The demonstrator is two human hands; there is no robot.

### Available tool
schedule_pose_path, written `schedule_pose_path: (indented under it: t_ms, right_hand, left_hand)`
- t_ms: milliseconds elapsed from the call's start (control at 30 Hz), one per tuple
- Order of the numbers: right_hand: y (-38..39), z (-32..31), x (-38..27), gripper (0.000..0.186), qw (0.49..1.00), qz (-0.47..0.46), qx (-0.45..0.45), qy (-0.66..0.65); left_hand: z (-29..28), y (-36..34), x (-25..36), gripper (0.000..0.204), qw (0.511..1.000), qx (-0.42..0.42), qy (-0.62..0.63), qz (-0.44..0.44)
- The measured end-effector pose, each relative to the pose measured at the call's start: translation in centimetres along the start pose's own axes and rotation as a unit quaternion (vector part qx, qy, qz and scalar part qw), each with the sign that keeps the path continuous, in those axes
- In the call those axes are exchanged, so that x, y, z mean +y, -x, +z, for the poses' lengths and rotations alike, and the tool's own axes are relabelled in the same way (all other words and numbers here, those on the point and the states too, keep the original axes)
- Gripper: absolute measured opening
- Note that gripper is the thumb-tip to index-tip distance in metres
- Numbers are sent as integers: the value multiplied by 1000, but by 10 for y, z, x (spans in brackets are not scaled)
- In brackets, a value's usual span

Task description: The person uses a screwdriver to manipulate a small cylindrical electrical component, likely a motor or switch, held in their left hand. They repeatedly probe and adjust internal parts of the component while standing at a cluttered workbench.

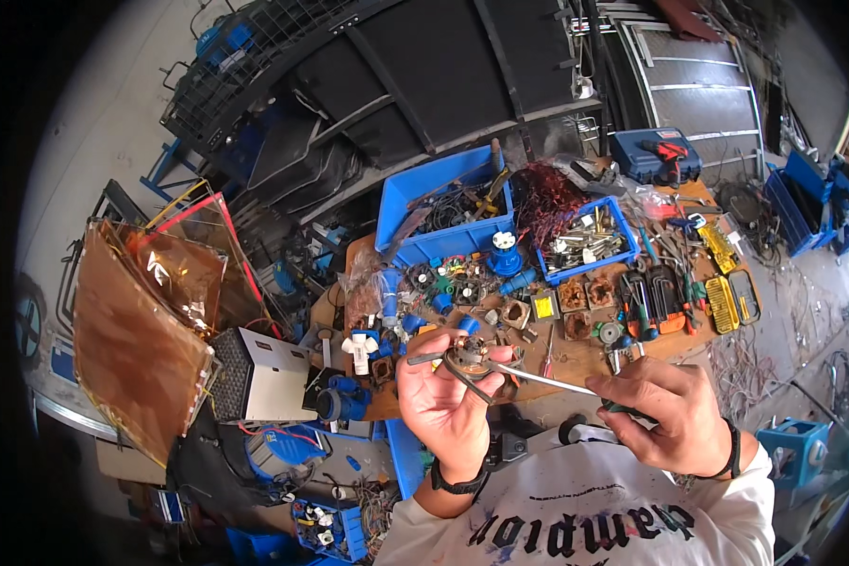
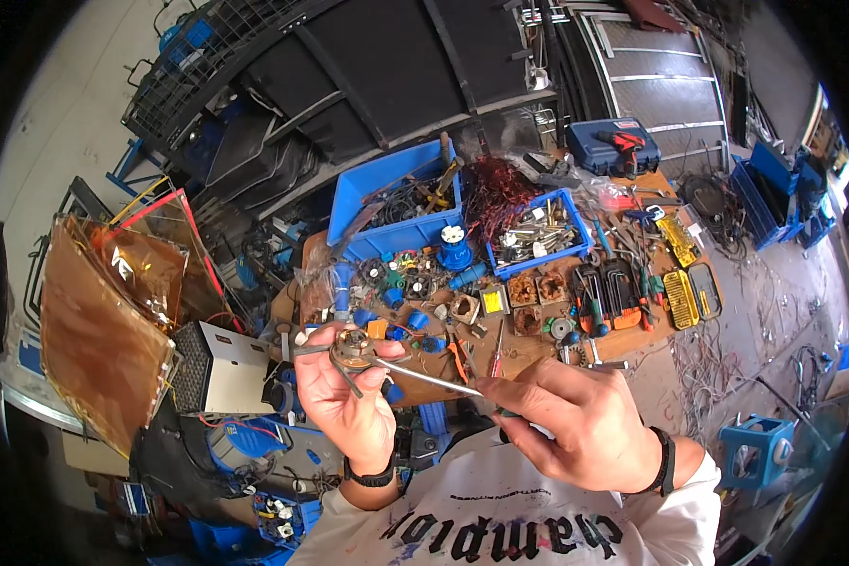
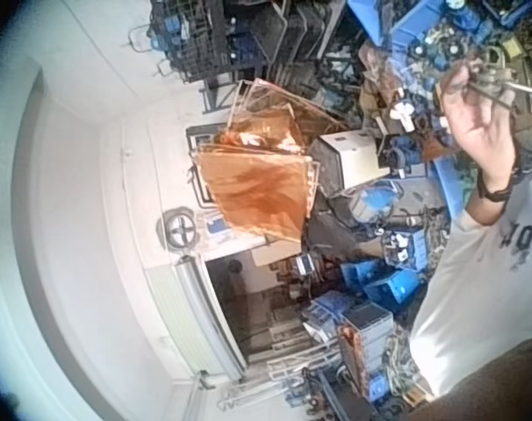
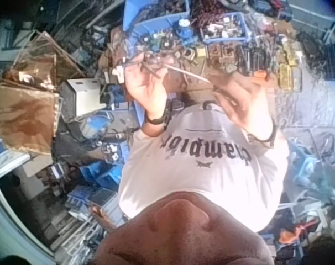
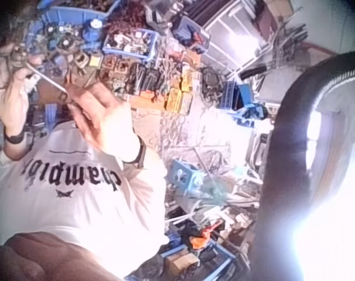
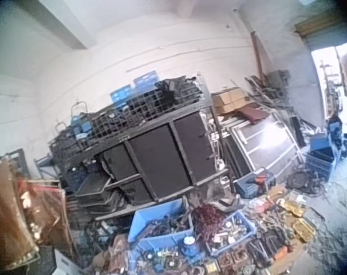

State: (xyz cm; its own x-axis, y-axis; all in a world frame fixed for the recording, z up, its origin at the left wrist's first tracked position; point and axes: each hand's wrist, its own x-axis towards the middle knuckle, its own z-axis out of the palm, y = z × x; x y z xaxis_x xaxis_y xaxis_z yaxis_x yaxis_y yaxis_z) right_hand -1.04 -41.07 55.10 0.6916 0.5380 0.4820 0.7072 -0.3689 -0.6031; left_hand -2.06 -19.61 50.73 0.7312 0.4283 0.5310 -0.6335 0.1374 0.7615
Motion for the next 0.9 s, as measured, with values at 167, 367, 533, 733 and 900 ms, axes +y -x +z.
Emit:
schedule_pose_path:
  t_ms: [167, 367, 533, 733, 900]
  right_hand:
    - [4, 6, -3, 39, 997, -31, 29, 69]
    - [6, 8, -9, 37, 998, -18, 12, 50]
    - [7, 7, -7, 35, 999, 3, -6, -47]
    - [8, 5, -9, 38, 999, -12, -10, -33]
    - [8, 0, -13, 38, 1000, 1, -14, -17]
  left_hand:
    - [-8, 4, -2, 52, 999, -30, 30, -16]
    - [-11, 9, -1, 52, 999, -22, 21, -13]
    - [-13, 11, 4, 52, 999, -26, 22, -14]
    - [-14, 13, 6, 50, 1000, -11, 2, -4]
    - [-8, 14, 9, 49, 1000, 12, -17, 0]
